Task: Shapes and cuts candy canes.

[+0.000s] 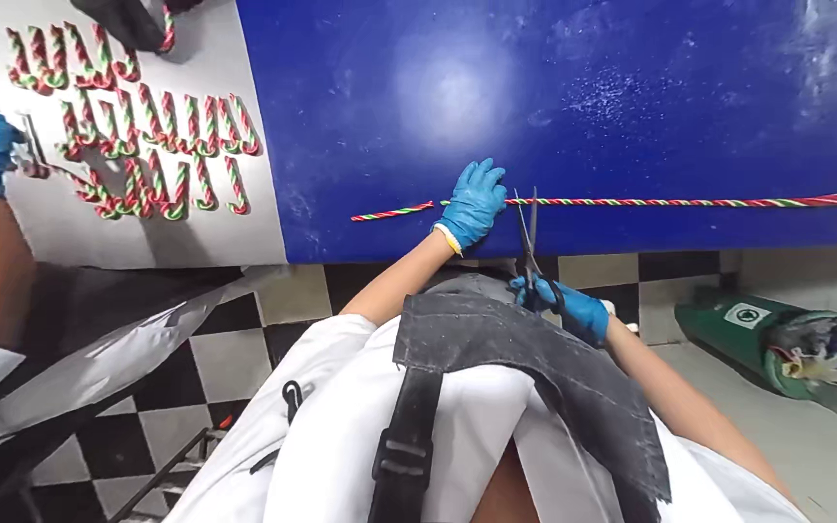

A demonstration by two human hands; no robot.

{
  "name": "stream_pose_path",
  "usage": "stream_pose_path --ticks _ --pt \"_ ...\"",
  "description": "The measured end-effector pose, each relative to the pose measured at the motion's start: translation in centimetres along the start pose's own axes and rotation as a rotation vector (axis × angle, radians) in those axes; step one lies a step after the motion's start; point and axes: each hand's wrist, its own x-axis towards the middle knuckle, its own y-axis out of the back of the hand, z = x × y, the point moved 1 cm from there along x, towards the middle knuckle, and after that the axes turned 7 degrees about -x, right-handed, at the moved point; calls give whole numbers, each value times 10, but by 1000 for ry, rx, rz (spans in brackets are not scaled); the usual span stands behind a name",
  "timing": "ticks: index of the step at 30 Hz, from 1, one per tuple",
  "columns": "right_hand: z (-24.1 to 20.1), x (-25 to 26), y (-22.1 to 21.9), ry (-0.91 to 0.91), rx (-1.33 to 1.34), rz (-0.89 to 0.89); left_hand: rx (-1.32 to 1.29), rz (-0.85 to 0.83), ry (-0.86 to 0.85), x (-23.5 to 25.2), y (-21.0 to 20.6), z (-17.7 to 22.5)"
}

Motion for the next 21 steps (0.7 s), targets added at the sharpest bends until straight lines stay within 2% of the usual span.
stream_pose_path --ticks 4,7,10,13,15,17,19,21 --pt "-21 39 -23 58 102 181 16 6 21 -3 8 -5" --pt "-25 30 -17 87 58 256 34 -23 83 -2 11 -9" --pt "-16 -8 7 92 -274 175 64 -127 138 3 14 -7" --pt "-7 -74 39 -97 -468 6 61 -157 120 25 -1 17" --pt "12 -105 63 -221 -452 -3 33 -171 51 48 -21 43" --pt "32 -122 87 -254 -377 1 27 -146 -20 67 -47 66" --pt "33 -122 102 -215 -283 -3 41 -79 -52 79 -63 79" --pt "33 -104 114 -110 -182 -7 37 -93 -43 85 -61 84"
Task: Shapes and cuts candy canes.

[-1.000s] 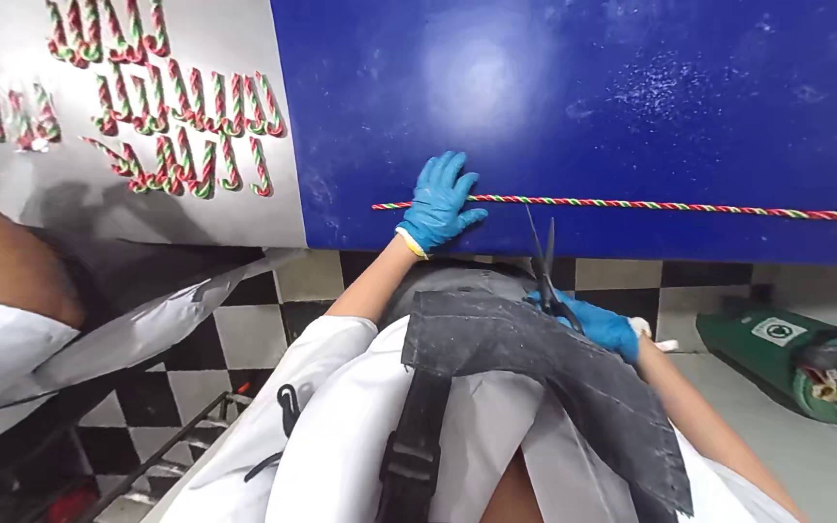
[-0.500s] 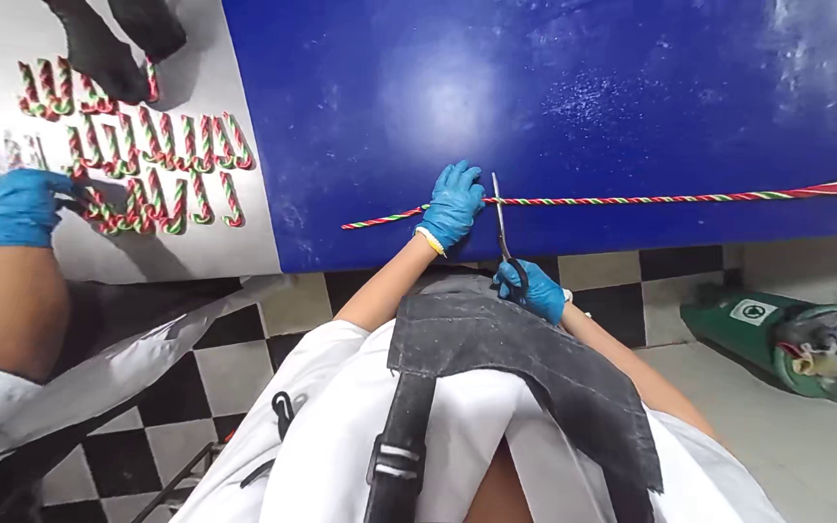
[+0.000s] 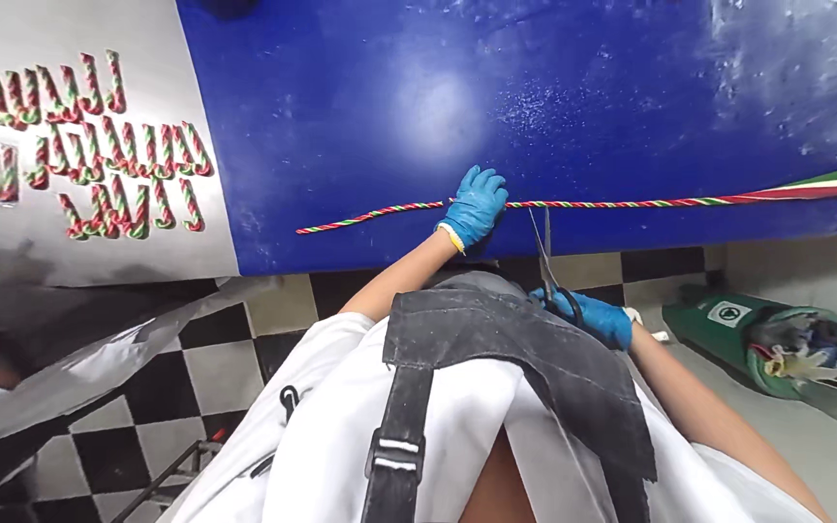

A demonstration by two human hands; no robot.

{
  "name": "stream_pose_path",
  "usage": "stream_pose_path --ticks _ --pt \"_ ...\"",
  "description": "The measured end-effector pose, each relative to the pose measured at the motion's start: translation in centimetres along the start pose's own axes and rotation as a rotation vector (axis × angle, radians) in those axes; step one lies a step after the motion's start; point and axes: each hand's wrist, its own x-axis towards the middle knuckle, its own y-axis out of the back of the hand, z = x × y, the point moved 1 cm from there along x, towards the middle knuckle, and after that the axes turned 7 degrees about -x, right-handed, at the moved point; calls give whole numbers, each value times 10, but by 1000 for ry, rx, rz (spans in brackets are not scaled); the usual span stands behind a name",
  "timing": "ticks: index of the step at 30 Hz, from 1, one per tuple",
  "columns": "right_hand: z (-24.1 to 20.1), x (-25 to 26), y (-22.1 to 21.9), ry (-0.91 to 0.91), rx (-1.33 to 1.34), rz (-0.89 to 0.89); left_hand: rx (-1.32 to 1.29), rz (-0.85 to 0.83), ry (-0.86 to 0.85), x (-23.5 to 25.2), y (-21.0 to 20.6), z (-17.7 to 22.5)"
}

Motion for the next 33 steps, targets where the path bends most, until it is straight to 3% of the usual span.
stream_pose_path --ticks 4,8,13,16,20,25,28,33 --pt "-20 50 9 100 86 70 -35 -23 45 1 9 -8" --pt "-31 54 22 91 -5 149 29 1 124 3 11 -12" --pt "6 -7 66 154 -187 95 135 24 180 9 2 6" --pt "31 -65 100 1 -311 -54 75 -25 87 46 -19 45" --pt "64 -95 133 -94 -333 -76 50 -39 -46 104 -62 89" --pt "50 -62 150 -2 -224 -24 47 -149 35 114 -51 113" --pt "33 -32 145 55 -216 84 -14 -117 71 105 -53 111" --pt "0 -48 140 -95 -368 325 -98 -40 93 73 -39 84"
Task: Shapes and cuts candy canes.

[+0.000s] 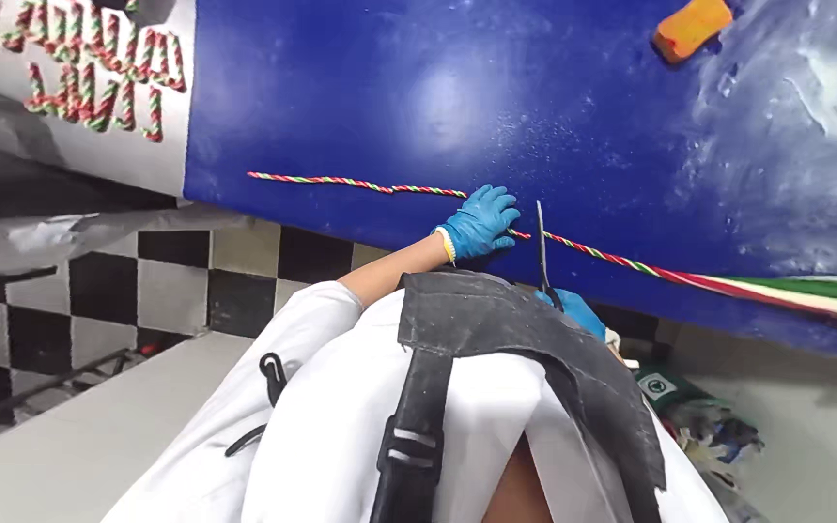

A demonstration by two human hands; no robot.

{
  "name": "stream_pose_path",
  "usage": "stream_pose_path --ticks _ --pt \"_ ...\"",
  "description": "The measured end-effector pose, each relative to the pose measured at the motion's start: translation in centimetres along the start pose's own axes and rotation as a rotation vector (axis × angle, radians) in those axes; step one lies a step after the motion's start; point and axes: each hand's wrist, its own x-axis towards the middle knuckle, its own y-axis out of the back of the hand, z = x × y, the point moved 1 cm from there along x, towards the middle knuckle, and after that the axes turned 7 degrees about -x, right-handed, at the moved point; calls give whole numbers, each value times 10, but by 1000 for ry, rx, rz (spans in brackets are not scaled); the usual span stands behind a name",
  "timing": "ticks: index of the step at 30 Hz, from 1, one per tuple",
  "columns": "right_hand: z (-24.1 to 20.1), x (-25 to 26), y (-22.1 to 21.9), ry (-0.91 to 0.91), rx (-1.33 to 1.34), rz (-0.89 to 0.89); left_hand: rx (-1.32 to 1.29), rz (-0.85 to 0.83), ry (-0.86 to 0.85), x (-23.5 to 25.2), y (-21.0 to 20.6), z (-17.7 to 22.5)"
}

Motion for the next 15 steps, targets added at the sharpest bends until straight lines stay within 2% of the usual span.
stream_pose_path --ticks 4,7,10,13,15 --pt "-35 15 32 -211 -563 111 70 149 220 -65 61 -39" --pt "-92 28 44 -259 -824 336 115 140 460 -123 99 -83" --pt "-122 52 32 -5 -854 619 160 141 544 -166 115 -131" --pt "-114 89 -7 295 -802 757 200 196 497 -181 122 -165" --pt "-101 111 -34 311 -848 801 187 238 477 -175 129 -180"
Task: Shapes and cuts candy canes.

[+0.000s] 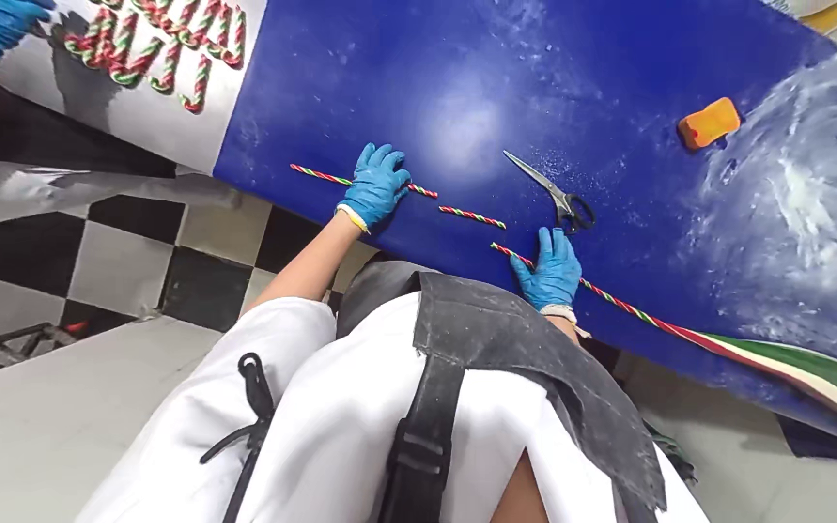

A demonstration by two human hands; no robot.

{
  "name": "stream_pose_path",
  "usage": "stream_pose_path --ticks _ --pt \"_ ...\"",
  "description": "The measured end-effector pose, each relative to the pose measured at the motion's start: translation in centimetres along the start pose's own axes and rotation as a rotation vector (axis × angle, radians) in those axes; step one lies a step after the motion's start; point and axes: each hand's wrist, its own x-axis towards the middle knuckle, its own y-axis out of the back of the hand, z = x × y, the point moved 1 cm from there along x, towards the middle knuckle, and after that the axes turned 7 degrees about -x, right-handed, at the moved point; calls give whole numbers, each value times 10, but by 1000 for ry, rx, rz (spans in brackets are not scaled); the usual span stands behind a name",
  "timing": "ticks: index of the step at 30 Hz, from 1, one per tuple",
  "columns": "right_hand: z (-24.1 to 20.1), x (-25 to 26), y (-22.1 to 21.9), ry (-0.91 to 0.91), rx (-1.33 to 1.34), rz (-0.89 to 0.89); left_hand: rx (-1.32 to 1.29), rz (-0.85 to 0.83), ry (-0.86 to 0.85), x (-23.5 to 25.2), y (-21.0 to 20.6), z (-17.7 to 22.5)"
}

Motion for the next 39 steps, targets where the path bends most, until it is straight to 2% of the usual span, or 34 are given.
stream_pose_path --ticks 2,5,8,10,12,15,18,21,24,28,32,36,39 --pt "-8 -6 -22 -45 -22 44 -52 -9 17 16 -2 -1" --pt "-23 6 -24 -60 -11 69 -128 -30 -26 38 -9 20" --pt "-56 36 -22 66 9 81 -189 -5 -68 39 -17 44" --pt "-88 59 -19 140 32 73 -191 84 17 27 -5 43" --pt "-124 82 -14 184 44 45 -158 117 151 8 19 17" --pt "-173 109 -8 230 63 16 -81 10 264 -33 49 -47" --pt "-200 124 -7 261 71 16 -13 -13 262 -58 50 -104" --pt "-208 126 -6 263 72 12 -44 105 194 -41 36 -130" --pt "-208 124 -3 254 111 48 -107 153 127 14 32 -103" --pt "-202 113 -10 187 132 96 -179 -19 26 71 19 -24" --pt "-179 67 -18 101 126 178 -186 -139 -8 58 3 30" --pt "-152 3 -27 -42 149 223 -171 -33 -46 24 -29 56" --pt "-139 -34 -41 -172 157 244 -94 17 -17 21 -54 66"
